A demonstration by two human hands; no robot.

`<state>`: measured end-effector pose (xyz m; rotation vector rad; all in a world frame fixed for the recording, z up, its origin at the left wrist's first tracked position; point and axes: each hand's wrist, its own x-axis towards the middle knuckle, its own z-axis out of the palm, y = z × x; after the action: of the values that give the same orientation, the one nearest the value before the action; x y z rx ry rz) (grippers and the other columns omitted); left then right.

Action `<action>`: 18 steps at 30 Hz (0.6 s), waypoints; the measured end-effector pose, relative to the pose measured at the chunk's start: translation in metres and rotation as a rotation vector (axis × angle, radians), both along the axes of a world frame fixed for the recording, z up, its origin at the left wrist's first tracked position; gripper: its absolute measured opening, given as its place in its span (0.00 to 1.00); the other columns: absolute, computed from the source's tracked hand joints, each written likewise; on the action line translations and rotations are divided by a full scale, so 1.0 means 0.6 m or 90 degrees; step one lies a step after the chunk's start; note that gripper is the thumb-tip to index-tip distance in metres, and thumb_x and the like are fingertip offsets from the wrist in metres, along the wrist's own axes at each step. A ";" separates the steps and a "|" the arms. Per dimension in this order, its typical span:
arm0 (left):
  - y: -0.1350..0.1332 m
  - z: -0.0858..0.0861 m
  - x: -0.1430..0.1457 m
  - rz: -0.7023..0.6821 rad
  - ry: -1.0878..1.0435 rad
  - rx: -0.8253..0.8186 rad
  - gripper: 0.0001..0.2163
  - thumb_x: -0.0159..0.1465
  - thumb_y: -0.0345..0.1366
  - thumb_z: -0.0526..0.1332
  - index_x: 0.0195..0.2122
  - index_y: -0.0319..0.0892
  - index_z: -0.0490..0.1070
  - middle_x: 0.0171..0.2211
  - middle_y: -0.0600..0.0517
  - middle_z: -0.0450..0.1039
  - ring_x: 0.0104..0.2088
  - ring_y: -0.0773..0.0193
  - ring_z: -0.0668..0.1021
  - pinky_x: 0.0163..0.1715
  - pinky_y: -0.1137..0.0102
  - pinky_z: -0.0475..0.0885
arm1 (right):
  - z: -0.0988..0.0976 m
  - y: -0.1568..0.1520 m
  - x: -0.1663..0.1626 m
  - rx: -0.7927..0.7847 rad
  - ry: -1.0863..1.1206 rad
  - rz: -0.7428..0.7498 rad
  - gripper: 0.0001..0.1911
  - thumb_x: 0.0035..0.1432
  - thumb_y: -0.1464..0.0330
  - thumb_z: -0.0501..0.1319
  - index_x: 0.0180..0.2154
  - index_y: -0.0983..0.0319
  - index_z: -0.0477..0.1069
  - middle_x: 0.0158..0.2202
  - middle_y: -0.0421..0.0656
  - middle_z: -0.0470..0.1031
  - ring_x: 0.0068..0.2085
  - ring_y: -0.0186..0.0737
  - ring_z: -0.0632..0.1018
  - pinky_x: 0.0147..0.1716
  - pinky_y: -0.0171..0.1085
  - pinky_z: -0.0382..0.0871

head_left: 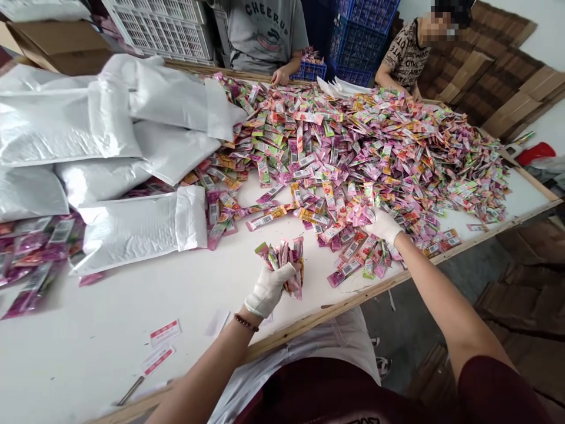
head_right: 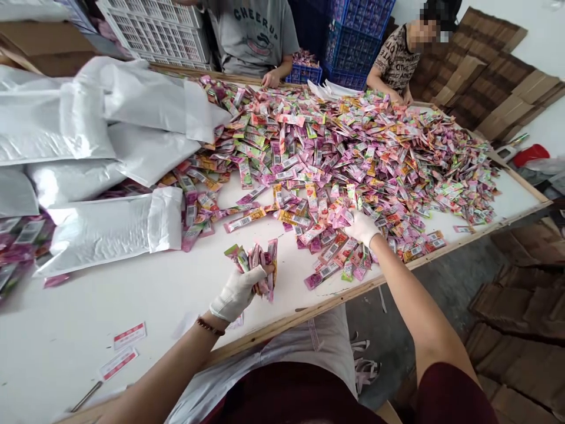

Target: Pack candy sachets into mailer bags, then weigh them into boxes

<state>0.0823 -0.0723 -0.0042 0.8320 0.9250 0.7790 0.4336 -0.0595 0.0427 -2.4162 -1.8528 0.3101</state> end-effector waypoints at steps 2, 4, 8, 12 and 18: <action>0.001 -0.006 0.003 0.007 -0.028 -0.031 0.13 0.49 0.40 0.70 0.20 0.40 0.67 0.12 0.54 0.67 0.14 0.69 0.68 0.16 0.73 0.62 | -0.006 0.009 -0.002 -0.026 -0.027 -0.030 0.14 0.51 0.65 0.65 0.40 0.63 0.76 0.34 0.47 0.80 0.32 0.43 0.78 0.32 0.36 0.69; 0.002 -0.013 -0.002 0.007 -0.046 -0.037 0.15 0.51 0.40 0.70 0.17 0.40 0.66 0.11 0.53 0.66 0.13 0.69 0.68 0.16 0.73 0.63 | -0.002 0.007 -0.006 -0.025 -0.052 -0.039 0.10 0.51 0.64 0.64 0.35 0.63 0.75 0.36 0.50 0.80 0.35 0.46 0.79 0.35 0.38 0.70; 0.004 -0.017 -0.007 0.021 -0.056 -0.026 0.17 0.51 0.41 0.70 0.14 0.40 0.65 0.11 0.51 0.66 0.13 0.69 0.68 0.16 0.73 0.63 | 0.024 -0.018 -0.042 0.074 0.059 -0.019 0.07 0.53 0.63 0.63 0.32 0.60 0.74 0.36 0.48 0.79 0.38 0.48 0.79 0.40 0.43 0.74; 0.006 -0.010 0.001 -0.003 -0.073 0.011 0.18 0.52 0.43 0.71 0.16 0.40 0.66 0.12 0.51 0.67 0.14 0.68 0.68 0.16 0.72 0.62 | 0.021 -0.047 -0.157 0.035 0.461 0.086 0.11 0.57 0.58 0.64 0.40 0.55 0.75 0.31 0.41 0.78 0.34 0.47 0.79 0.38 0.45 0.77; -0.006 -0.014 -0.008 0.010 -0.082 0.122 0.34 0.53 0.66 0.66 0.48 0.41 0.75 0.35 0.47 0.81 0.37 0.56 0.81 0.40 0.64 0.77 | -0.037 -0.052 -0.352 -0.032 0.695 0.169 0.35 0.48 0.57 0.73 0.56 0.55 0.67 0.44 0.44 0.78 0.47 0.49 0.80 0.46 0.48 0.78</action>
<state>0.0777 -0.0760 -0.0128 0.9302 0.7508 0.9341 0.2225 -0.0907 0.0205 -1.4224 -1.5473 1.3517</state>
